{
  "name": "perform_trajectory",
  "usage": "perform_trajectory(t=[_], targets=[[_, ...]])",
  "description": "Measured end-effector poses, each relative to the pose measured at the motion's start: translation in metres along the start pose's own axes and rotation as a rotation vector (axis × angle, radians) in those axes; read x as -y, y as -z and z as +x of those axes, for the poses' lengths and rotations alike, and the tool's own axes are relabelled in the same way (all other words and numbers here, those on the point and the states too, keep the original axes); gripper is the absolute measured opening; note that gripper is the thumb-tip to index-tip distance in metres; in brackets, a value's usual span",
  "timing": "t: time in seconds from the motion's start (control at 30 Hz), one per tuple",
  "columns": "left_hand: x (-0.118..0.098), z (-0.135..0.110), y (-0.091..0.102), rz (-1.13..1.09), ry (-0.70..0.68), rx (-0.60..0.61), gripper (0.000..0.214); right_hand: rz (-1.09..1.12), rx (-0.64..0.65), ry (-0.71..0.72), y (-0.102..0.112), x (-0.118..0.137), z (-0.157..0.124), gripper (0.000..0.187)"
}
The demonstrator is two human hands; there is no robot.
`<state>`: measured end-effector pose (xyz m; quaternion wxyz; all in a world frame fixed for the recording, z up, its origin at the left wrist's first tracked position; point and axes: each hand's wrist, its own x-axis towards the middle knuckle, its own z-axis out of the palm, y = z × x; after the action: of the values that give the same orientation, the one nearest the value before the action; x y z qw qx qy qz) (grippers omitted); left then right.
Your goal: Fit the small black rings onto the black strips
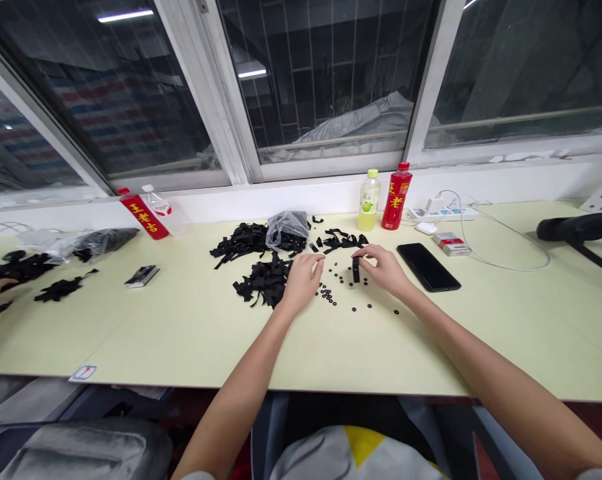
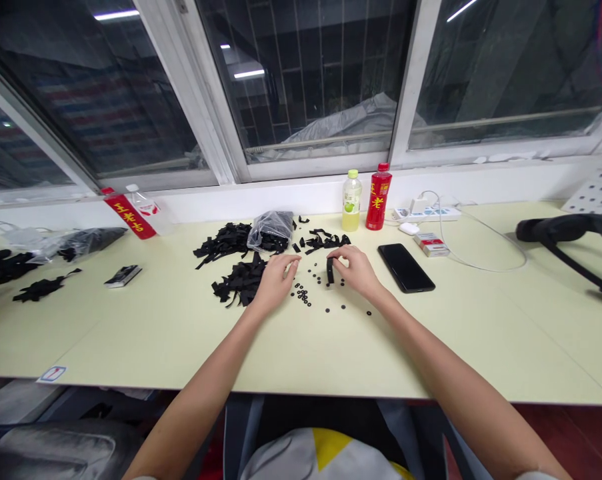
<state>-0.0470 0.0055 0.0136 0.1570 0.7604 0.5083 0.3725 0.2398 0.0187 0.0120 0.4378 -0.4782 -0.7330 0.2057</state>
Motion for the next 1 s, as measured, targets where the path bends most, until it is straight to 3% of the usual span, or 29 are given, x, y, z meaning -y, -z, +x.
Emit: perform_trajectory(t=[0.17, 0.3, 0.4, 0.5, 0.67, 0.8, 1.0], targets=[[-0.009, -0.005, -0.023, -0.533, 0.115, 0.210, 0.061, 0.099, 0.003, 0.124, -0.007, 0.010, -0.009, 0.021], [-0.015, -0.007, -0.030, -0.712, 0.185, 0.279, 0.072, 0.058, -0.011, 0.166, -0.008, 0.014, -0.013, 0.022], [-0.018, -0.011, -0.029, -0.681, 0.201, 0.240, 0.075, 0.005, -0.015, 0.216, -0.008, 0.013, -0.014, 0.020], [-0.022, -0.016, -0.029, -0.497, 0.153, 0.173, 0.083, -0.073, 0.039, 0.291, -0.009, 0.012, -0.015, 0.021], [-0.026, -0.020, -0.027, -0.187, -0.019, 0.141, 0.033, -0.163, 0.196, 0.354, -0.008, 0.013, -0.017, 0.027], [-0.023, -0.017, -0.020, -0.135, -0.081, 0.123, 0.029, -0.139, 0.218, 0.284, -0.006, 0.011, -0.018, 0.031], [-0.022, -0.011, -0.016, -0.144, -0.028, 0.119, 0.022, -0.057, 0.127, 0.161, -0.008, 0.011, -0.018, 0.022]])
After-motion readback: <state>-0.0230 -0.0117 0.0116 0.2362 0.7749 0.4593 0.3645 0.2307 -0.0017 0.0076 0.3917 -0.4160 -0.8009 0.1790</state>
